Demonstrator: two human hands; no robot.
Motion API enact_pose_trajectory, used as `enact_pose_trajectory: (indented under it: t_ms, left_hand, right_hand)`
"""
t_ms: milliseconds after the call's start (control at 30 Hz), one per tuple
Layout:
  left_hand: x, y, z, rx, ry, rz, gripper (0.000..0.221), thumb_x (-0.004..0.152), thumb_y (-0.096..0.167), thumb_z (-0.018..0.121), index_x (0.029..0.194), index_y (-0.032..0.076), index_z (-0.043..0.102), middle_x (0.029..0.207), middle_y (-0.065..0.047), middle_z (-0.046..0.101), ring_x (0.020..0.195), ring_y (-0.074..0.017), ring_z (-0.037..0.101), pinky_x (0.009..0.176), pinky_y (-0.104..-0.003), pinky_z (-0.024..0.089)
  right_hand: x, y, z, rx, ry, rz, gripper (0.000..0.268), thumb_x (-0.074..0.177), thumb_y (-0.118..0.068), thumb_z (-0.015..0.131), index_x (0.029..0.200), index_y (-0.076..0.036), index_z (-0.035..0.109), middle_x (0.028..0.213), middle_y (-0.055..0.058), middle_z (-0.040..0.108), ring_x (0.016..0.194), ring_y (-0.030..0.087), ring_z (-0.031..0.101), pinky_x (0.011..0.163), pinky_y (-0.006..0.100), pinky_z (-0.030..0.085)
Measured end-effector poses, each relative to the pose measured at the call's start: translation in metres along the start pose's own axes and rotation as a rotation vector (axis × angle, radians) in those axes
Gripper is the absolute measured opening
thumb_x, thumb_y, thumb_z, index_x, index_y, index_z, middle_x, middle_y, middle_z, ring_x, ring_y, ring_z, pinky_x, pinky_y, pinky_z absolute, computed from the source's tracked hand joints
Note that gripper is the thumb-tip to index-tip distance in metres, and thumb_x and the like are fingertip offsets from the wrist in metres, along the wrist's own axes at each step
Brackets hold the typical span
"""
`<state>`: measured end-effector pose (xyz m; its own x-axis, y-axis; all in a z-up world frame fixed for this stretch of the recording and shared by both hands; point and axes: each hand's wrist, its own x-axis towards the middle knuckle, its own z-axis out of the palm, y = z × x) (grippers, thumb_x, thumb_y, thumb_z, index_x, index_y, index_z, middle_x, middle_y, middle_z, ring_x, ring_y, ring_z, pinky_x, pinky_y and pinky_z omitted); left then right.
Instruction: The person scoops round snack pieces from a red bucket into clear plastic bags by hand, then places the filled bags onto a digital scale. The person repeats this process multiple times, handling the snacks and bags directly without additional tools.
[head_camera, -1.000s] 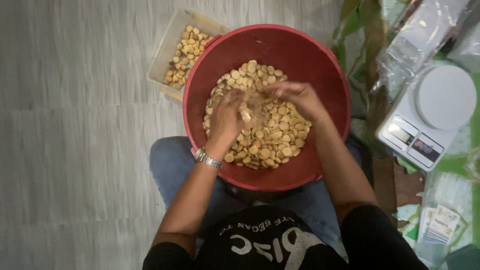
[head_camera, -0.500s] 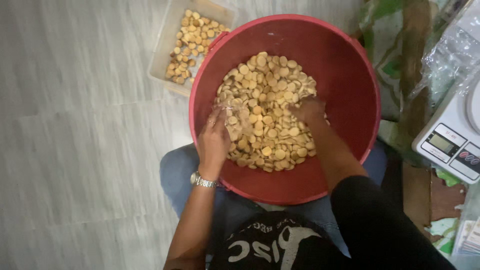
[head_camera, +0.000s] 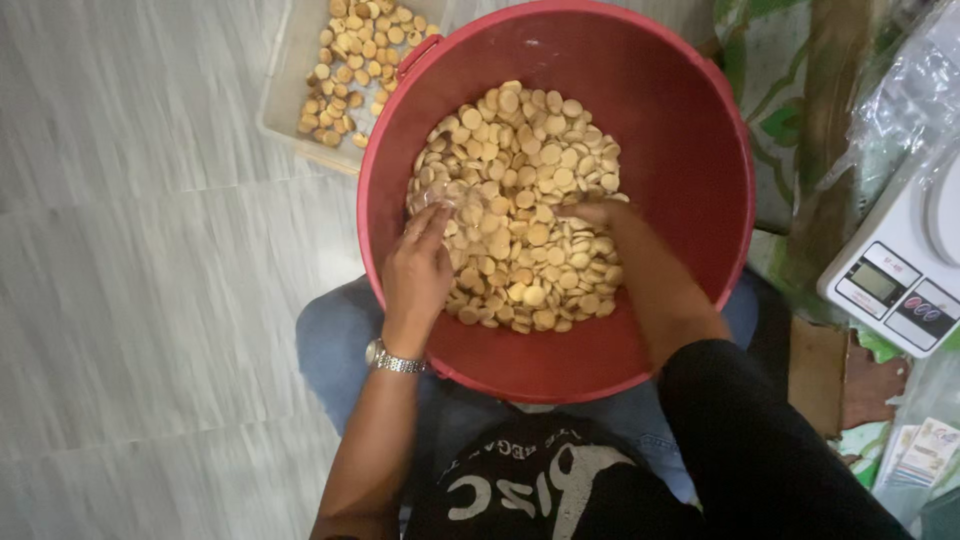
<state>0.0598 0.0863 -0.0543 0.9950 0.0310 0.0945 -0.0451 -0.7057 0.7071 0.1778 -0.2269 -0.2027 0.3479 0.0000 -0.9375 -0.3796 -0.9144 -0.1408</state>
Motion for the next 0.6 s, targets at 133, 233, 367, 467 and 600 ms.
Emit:
enact_pose_trajectory:
  t_ms: [133,233,367,467,600]
  left_hand:
    - [-0.003,0.001,-0.002,-0.034,0.007,0.007,0.052,0.083,-0.008,0.062,0.133,0.007,0.065,0.136,-0.015,0.065,0.118,-0.0351,0.067,0.098,-0.042,0.056]
    - [0.003,0.0,-0.001,-0.038,0.013,0.007,0.054,0.082,-0.008,0.062,0.133,0.007,0.066,0.137,-0.015,0.065,0.118,-0.0358,0.066,0.097,-0.043,0.056]
    - [-0.002,-0.001,0.001,-0.028,0.0,-0.01,0.053,0.083,-0.008,0.061,0.132,0.009,0.066,0.137,-0.012,0.065,0.118,-0.0354,0.067,0.097,-0.043,0.057]
    - [0.003,0.0,0.002,-0.028,-0.02,-0.044,0.054,0.084,-0.007,0.06,0.135,0.01,0.065,0.139,-0.013,0.064,0.115,-0.0356,0.068,0.092,-0.044,0.058]
    - [0.004,0.0,0.004,0.051,-0.107,-0.139,0.056,0.085,-0.005,0.06,0.139,0.012,0.061,0.145,-0.014,0.061,0.107,-0.0373,0.068,0.083,-0.048,0.058]
  right_hand:
    - [-0.003,-0.004,0.007,0.07,-0.067,0.018,0.082,0.087,-0.067,0.057,0.148,-0.012,0.049,0.15,0.015,0.051,0.137,0.033,0.049,0.113,0.05,0.039]
    - [-0.005,-0.007,0.006,0.144,-0.104,0.015,0.079,0.088,-0.064,0.056,0.145,-0.011,0.05,0.147,0.015,0.052,0.134,0.033,0.051,0.111,0.05,0.041]
    - [-0.003,-0.008,0.024,0.235,-0.175,0.022,0.074,0.089,-0.061,0.055,0.143,-0.01,0.052,0.144,0.016,0.055,0.13,0.033,0.054,0.107,0.048,0.045]
    - [-0.008,-0.009,0.047,0.37,-0.216,0.011,0.071,0.09,-0.059,0.054,0.141,-0.008,0.053,0.141,0.017,0.056,0.127,0.033,0.056,0.105,0.048,0.047]
    - [-0.023,-0.015,0.075,0.623,-0.284,-0.024,0.067,0.092,-0.055,0.054,0.138,-0.007,0.055,0.138,0.018,0.059,0.123,0.032,0.059,0.102,0.046,0.05]
